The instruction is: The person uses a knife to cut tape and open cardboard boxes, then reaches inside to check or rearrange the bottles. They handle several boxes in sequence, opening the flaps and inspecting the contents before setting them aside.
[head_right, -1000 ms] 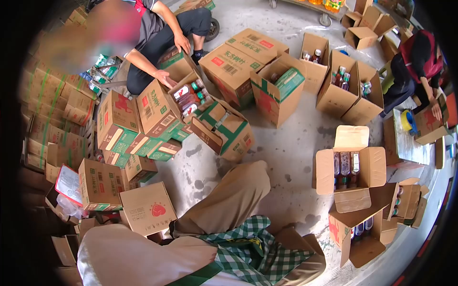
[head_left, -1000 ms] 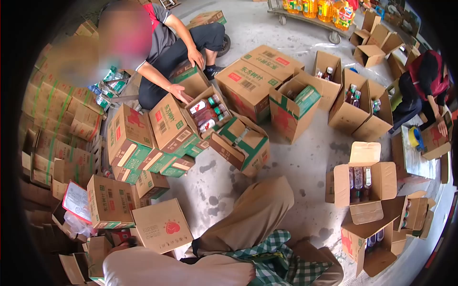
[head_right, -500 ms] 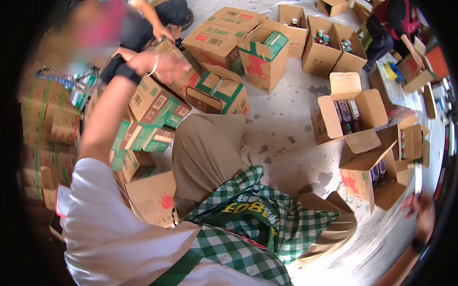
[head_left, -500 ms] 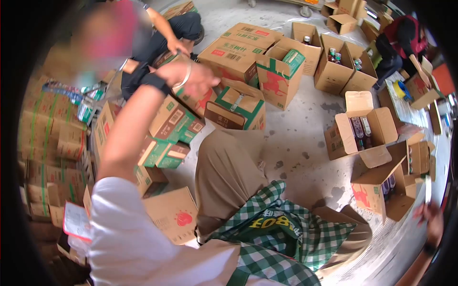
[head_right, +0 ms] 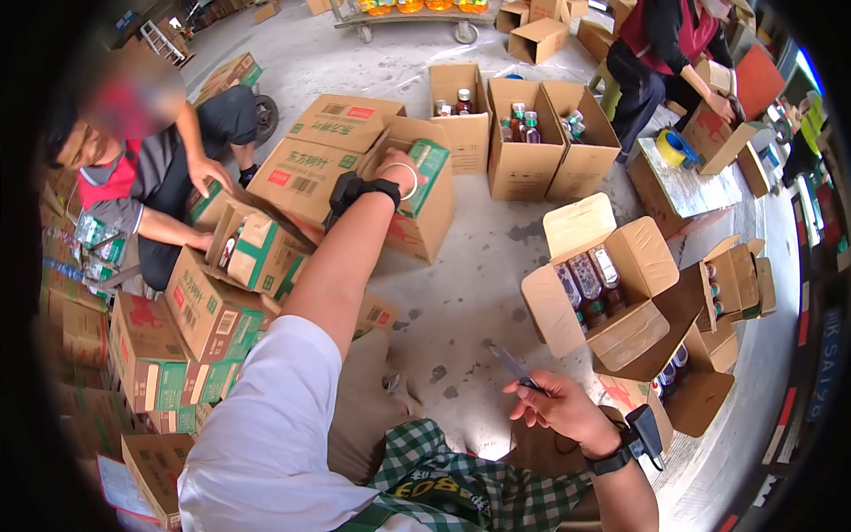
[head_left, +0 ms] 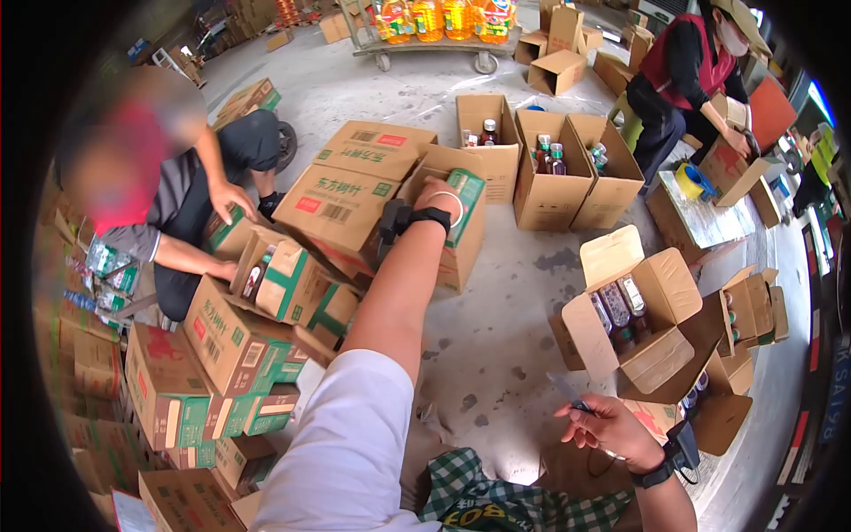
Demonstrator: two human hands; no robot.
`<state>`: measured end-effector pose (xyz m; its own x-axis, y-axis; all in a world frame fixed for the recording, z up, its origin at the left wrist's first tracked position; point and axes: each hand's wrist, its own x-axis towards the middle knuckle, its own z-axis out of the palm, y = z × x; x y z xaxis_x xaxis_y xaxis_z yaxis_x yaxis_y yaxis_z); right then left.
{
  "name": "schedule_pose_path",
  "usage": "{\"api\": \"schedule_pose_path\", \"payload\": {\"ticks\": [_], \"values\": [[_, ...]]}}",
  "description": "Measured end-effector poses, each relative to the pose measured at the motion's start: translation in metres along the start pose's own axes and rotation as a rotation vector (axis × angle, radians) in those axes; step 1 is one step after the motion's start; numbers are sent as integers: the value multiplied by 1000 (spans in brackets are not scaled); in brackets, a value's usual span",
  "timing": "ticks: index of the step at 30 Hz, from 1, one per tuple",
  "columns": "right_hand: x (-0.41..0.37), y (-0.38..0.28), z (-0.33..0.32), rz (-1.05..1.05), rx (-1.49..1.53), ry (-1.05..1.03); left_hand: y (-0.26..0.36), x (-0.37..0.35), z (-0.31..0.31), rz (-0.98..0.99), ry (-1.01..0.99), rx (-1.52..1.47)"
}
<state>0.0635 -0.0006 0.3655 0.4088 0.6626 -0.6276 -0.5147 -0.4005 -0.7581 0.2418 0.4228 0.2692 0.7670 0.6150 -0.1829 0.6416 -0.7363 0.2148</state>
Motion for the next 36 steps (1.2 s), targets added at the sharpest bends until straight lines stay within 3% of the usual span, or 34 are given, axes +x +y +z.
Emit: {"api": "schedule_pose_path", "payload": {"ticks": [1,2,5,6,7,9,11,13,15,16,19,20,21,23,25,26,27,29,31,32,36], "values": [[10,3,-14,52,-115,12,-3,10,-6,99,-202,63],[19,9,-28,104,-229,20,2,17,-9,74,-266,-5],[51,63,-68,-28,-399,25,33,-26,-4,277,-119,299],[55,68,-70,-194,-638,35,32,-41,-7,407,-104,352],[60,82,-73,-183,-619,36,21,-45,5,483,-91,318],[67,112,-70,-167,-23,76,12,-88,-2,523,-157,409],[59,92,-48,-156,163,384,-4,-129,0,651,-149,417],[47,81,-38,-161,187,477,-19,-160,5,792,-150,406],[28,79,-27,-170,59,475,-26,-193,10,1081,-166,449],[24,93,-21,-261,30,476,-27,-208,13,1153,-143,550],[5,124,5,-390,-338,471,-32,-254,23,1436,-95,492],[5,137,13,-458,-420,475,-32,-269,21,1443,-125,481],[1,143,22,-394,-456,470,-27,-285,17,1355,-230,554],[10,163,33,-466,-551,488,-28,-304,25,1258,-330,625],[22,165,39,-516,-612,549,-29,-318,39,1199,-528,200],[26,163,38,-575,-671,616,-2,-302,43,1002,-1118,101],[29,160,35,-583,-686,616,3,-295,21,921,-1381,-217],[35,154,32,-495,-836,661,-16,-294,100,923,-724,-85],[43,159,27,-465,-868,645,-7,-331,86,854,-514,319],[47,163,26,-451,-872,643,-13,-331,99,893,-365,298],[51,164,27,-390,-878,618,-20,-324,116,903,-304,203]]}}
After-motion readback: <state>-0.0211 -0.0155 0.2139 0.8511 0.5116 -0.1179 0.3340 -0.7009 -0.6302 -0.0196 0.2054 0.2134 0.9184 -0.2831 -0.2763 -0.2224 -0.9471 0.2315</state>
